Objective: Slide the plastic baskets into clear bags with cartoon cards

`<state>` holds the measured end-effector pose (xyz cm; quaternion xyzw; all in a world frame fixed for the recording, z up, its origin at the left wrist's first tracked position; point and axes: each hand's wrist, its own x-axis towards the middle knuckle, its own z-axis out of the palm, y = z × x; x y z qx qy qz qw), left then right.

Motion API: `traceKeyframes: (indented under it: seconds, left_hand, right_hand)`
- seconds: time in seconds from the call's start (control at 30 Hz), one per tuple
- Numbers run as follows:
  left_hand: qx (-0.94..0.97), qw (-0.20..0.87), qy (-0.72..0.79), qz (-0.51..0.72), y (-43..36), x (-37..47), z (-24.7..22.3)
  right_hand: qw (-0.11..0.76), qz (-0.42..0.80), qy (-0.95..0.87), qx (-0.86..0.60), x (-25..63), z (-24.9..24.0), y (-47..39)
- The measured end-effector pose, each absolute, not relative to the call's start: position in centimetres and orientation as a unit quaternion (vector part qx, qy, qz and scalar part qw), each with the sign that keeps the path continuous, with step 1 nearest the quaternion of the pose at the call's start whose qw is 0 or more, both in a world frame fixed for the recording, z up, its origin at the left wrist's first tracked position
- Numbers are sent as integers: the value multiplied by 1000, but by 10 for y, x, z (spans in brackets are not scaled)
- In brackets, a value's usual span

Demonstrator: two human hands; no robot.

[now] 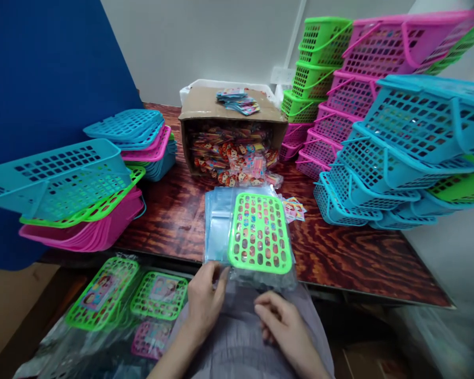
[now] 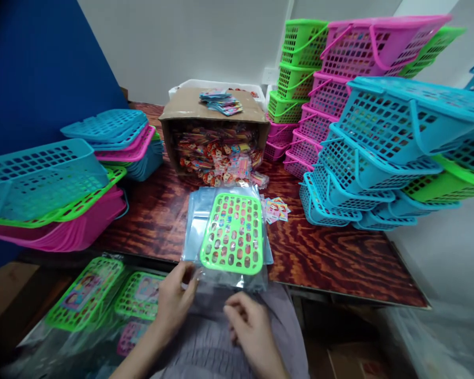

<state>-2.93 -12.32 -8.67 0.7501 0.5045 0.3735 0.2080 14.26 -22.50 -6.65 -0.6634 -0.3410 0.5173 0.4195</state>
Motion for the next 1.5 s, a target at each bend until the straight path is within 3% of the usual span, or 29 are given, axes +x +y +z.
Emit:
traceKeyframes:
  seconds: [0.07,0.27,0.43,0.77,0.87,1.03,1.23,1.37,1.5]
  left_hand:
    - [747,222,508,367,-125,-28,-86]
    - [730,247,510,382,-122,-31,-89]
    - [727,241,515,384,-119,-33,-93]
    - [733,254,513,367,-124,-36,-91]
    - [741,209,508,386,-127,-35,-89]
    - [767,136,471,414,-130,-30,-78]
    - [791,208,405,408,-131,-42,-57]
    - [765,257,390,443,-99,-39,-31]
    - [814,269,367,362,-40,-9,-19]
  right_hand:
    - [394,578,-389,-599,123,-60,-214]
    - [430,400,-462,-665,113,-57,-180]
    - [424,328,-452,-713,123,-59,-184]
    - [411,284,-480,-721,134,-59,-196]
    - [428,267,-464,-728,142,-62,-211]
    - [479,190,-416,-749,144,-70,-251]
    - [500,32,-411,-761,161,-74,-274]
    - [506,41,-388,-769,215,-53,-235]
    - [451,109,-511,-724,239,-30,-166]
